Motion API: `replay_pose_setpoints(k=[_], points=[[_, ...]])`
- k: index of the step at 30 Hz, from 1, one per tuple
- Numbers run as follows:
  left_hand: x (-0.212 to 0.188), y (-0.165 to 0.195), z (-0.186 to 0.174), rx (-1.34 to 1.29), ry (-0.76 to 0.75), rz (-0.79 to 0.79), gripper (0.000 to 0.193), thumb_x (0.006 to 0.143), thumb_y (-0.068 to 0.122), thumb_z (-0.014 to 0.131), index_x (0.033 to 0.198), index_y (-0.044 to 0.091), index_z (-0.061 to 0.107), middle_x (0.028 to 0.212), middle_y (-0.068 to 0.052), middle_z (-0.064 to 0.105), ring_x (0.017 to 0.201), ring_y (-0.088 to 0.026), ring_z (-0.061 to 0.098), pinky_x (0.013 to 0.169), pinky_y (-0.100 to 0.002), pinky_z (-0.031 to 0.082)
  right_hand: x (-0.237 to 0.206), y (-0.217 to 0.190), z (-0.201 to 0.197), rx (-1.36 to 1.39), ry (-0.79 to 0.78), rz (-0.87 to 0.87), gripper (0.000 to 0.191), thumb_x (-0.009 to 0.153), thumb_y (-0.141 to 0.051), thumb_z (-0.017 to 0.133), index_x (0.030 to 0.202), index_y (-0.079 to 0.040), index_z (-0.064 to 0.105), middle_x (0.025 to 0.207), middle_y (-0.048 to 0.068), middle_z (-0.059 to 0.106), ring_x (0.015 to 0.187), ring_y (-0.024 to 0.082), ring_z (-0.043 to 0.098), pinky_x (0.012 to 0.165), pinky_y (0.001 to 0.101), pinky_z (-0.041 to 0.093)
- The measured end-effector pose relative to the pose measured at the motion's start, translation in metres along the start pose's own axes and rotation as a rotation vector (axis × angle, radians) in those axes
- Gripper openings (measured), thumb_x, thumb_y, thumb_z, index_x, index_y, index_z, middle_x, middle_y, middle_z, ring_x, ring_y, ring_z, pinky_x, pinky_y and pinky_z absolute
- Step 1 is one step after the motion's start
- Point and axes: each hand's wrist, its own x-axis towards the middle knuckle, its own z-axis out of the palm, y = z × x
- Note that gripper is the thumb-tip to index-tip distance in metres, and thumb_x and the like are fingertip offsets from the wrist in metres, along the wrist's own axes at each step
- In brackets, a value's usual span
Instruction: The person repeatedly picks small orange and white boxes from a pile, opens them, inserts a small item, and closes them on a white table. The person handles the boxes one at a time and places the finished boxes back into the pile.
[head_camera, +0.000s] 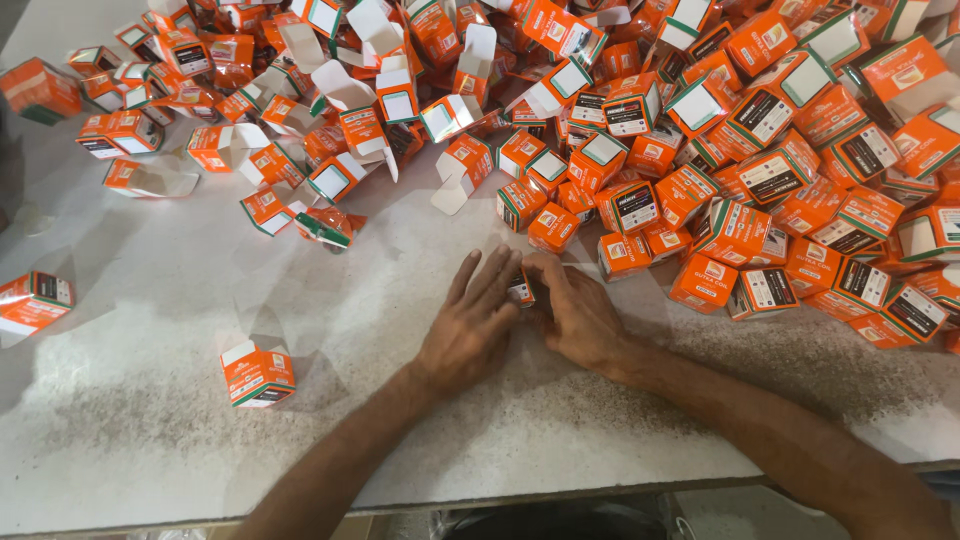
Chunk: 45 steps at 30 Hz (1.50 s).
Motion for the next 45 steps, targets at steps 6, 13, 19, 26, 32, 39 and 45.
replay_pose_setpoints(k=[6,13,19,26,32,39,45], points=[[-0.002,-0.038,-0.004,-0.222,0.440,-0.428,0.034,0.094,0.007,0.070,0.126,0.002,0.059,0.136,-0.018,0.065,0.130,-0.035,0.061,0.110,-0.045,0.050,0.021,-0.012,-0.054,-0.025,0.200,0.129,0.043,0.102,-0.022,0.068,0.141,-0.014,0.051,0.140,0.010,0.070,0.126,0.027,0.071,0.106,0.0411,0.057],[0.054,-0.115,0.036,-0.117,0.319,-0.658,0.042,0.086,0.010,0.075,0.124,0.004,0.060,0.116,-0.014,0.070,0.088,-0.035,0.067,0.079,-0.047,0.053,0.019,-0.004,-0.044,-0.369,0.418,-0.316,0.080,0.101,-0.029,0.072,0.158,-0.003,0.023,0.164,0.025,0.028,0.154,0.047,0.028,0.128,0.0590,0.026],[0.070,-0.106,0.038,-0.037,0.454,-0.484,0.032,0.079,0.005,0.079,0.107,0.005,0.064,0.098,-0.014,0.069,0.085,-0.032,0.066,0.075,-0.045,0.053,0.003,-0.006,-0.020,-0.115,0.200,-0.291,0.085,0.095,-0.023,0.076,0.157,0.002,0.024,0.161,0.027,0.034,0.151,0.046,0.035,0.124,0.0533,0.033],[0.002,-0.041,-0.025,0.051,0.202,0.253,0.040,0.068,-0.005,0.068,0.107,-0.003,0.062,0.119,-0.016,0.066,0.105,-0.035,0.066,0.092,-0.049,0.058,0.003,-0.011,-0.009,0.500,-0.313,0.110,0.059,0.092,-0.029,0.074,0.141,-0.003,0.054,0.135,0.015,0.070,0.129,0.032,0.066,0.115,0.0407,0.049],[-0.031,-0.100,-0.058,0.660,0.207,-0.407,0.047,0.077,0.012,0.074,0.121,0.001,0.060,0.117,-0.024,0.062,0.102,-0.040,0.063,0.083,-0.052,0.056,0.003,-0.017,0.010,0.142,-0.090,0.032,0.060,0.089,-0.026,0.077,0.133,0.002,0.047,0.130,0.022,0.055,0.127,0.039,0.050,0.109,0.0466,0.041],[-0.055,-0.150,-0.046,0.634,0.036,-0.521,0.048,0.080,0.018,0.078,0.123,0.001,0.062,0.098,-0.017,0.067,0.074,-0.036,0.066,0.063,-0.047,0.055,0.011,-0.010,0.002,0.069,0.009,-0.177,0.057,0.090,-0.025,0.076,0.133,0.002,0.051,0.133,0.021,0.055,0.131,0.040,0.050,0.113,0.0494,0.038],[-0.029,-0.090,-0.035,-0.203,-0.007,-0.695,0.036,0.079,0.014,0.086,0.104,0.002,0.062,0.130,-0.015,0.071,0.076,-0.028,0.074,0.069,-0.037,0.059,0.011,0.005,-0.006,0.115,0.011,-0.068,0.066,0.082,-0.027,0.084,0.132,0.004,0.054,0.135,0.023,0.057,0.130,0.041,0.053,0.107,0.0476,0.044]])
